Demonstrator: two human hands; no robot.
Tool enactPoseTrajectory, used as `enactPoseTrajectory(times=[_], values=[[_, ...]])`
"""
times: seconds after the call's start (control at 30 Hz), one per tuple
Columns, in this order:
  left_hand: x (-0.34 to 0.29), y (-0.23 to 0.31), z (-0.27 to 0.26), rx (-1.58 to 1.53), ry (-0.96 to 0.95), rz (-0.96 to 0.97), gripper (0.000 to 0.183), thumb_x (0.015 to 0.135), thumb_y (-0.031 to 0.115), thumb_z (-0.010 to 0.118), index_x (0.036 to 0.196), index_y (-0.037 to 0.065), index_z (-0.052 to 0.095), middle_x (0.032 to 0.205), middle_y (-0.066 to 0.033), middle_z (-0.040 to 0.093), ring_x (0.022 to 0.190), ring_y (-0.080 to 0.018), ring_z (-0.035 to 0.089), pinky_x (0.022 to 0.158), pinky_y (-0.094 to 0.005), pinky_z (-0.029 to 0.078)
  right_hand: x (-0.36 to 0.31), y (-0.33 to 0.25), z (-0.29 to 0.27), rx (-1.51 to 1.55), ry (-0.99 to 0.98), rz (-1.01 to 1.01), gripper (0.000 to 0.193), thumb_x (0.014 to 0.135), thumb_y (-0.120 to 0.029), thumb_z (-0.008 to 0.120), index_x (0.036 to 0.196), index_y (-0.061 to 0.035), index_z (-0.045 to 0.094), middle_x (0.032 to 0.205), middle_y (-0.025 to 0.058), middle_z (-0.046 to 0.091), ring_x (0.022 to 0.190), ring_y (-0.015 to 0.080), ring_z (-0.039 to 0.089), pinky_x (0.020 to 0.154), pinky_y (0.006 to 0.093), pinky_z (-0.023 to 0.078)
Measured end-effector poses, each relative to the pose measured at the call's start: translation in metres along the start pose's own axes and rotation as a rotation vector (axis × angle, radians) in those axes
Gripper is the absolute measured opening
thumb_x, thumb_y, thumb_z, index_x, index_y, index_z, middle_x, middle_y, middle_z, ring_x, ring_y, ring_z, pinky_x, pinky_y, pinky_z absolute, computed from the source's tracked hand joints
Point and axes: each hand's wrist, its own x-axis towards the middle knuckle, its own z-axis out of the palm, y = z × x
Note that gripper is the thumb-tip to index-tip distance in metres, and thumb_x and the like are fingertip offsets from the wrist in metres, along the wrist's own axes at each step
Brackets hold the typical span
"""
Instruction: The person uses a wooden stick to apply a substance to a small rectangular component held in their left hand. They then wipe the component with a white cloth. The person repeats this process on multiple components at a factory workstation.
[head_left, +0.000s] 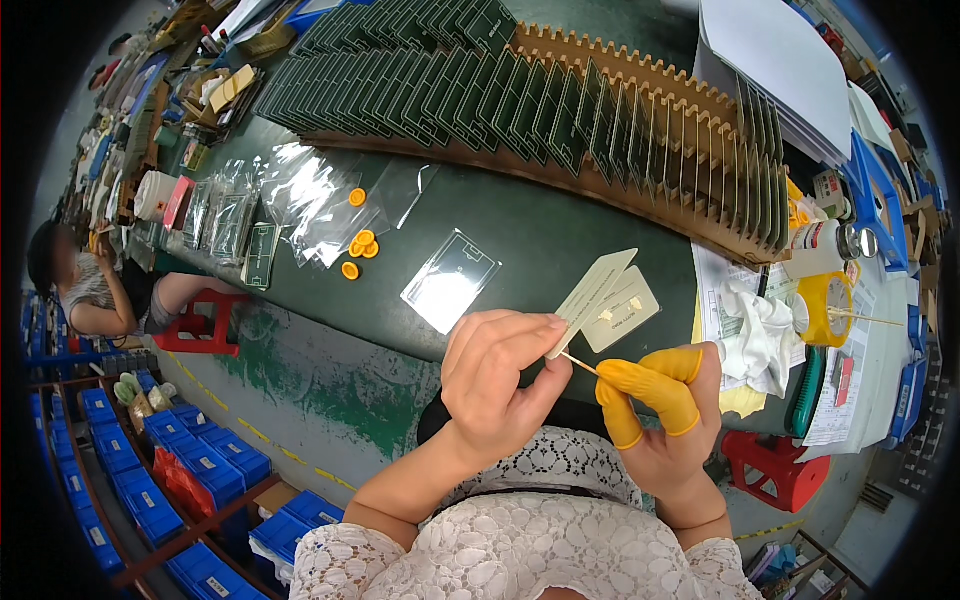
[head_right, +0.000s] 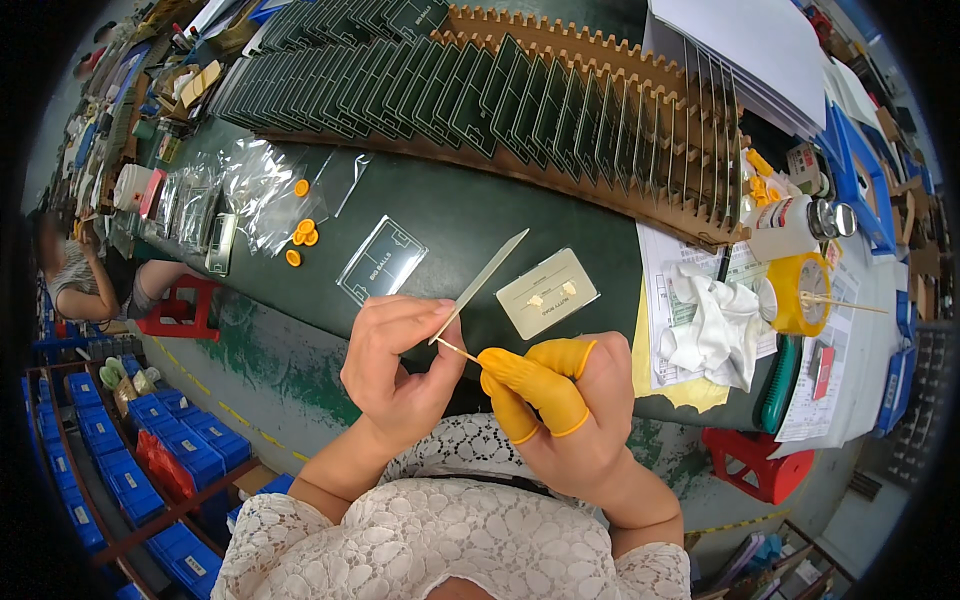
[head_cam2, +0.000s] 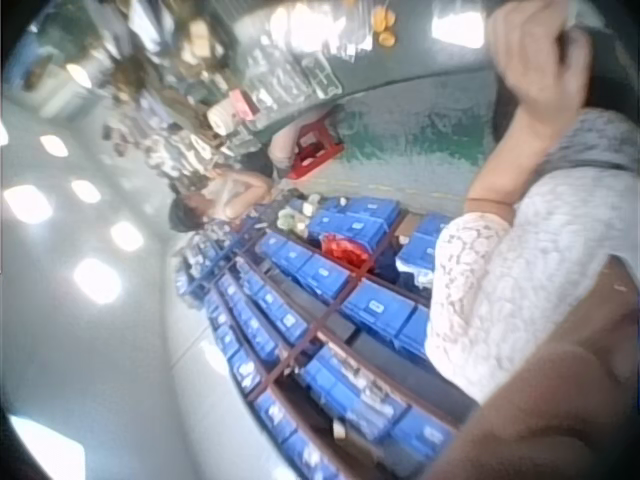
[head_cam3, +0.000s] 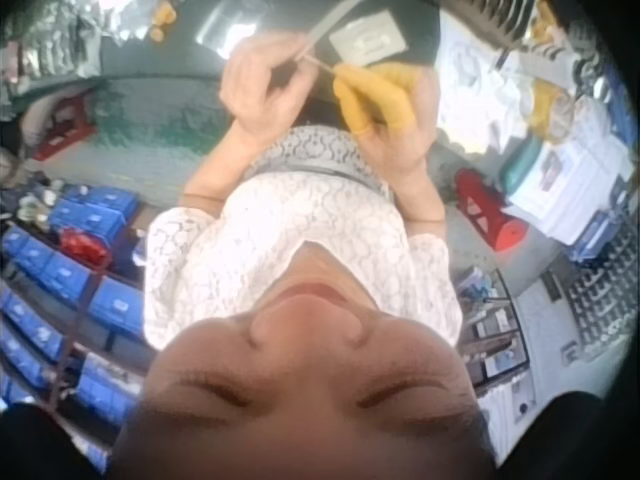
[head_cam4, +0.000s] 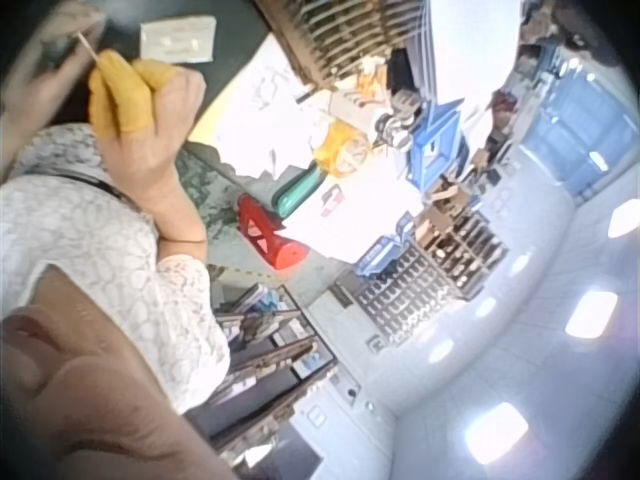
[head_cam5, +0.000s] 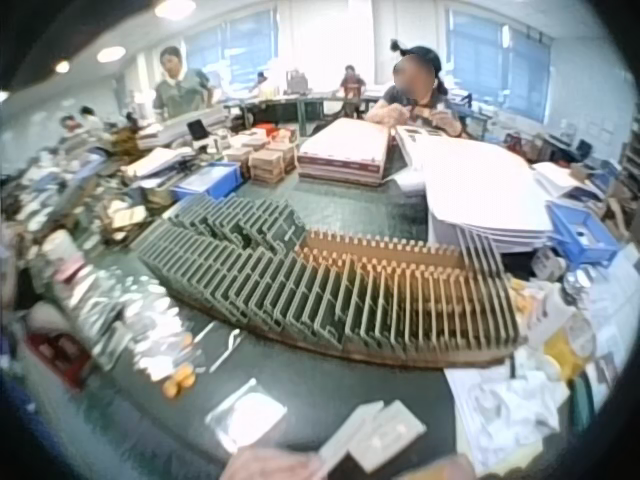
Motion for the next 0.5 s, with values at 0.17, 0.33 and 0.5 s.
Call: enactPoseTrajectory(times=[0.17,0.33,0.5], values=[[-0.0001,0.0006,-0.0002,-0.003,-0.003,-0.013,0.033,0.067,-0.008,0.074,0.097,0.001,0.064,0.093,-0.0111,0.071,0.078,-0.0268,0.065,0.069,-0.0338,0.050,-0.0002,0.0004,0.0003,-0.004,0.011,0.004,0.038,0.067,0.000,0.082,0.102,-0.0078,0.071,0.087,0.0067,0.057,0.072,0.0242,0.051,0.060,0.0336,0.039],[0.0000,0.0002,-0.0009,0.002,0.002,-0.007,0.032,0.067,-0.008,0.074,0.097,0.000,0.064,0.093,-0.0111,0.071,0.078,-0.0268,0.065,0.069,-0.0338,0.050,0.0008,0.0002,0.0017,0.012,0.013,0.006,0.038,0.067,0.000,0.082,0.102,-0.0081,0.071,0.087,0.0061,0.057,0.072,0.0240,0.050,0.060,0.0337,0.039],[-0.0009,-0.0010,0.0005,-0.004,0.007,0.000,0.032,0.068,-0.007,0.074,0.097,0.000,0.064,0.093,-0.0109,0.071,0.078,-0.0265,0.065,0.069,-0.0338,0.050,-0.0004,-0.0010,0.0016,0.031,-0.013,0.020,0.038,0.067,-0.001,0.083,0.103,-0.0084,0.072,0.087,0.0054,0.057,0.072,0.0241,0.050,0.060,0.0340,0.039]])
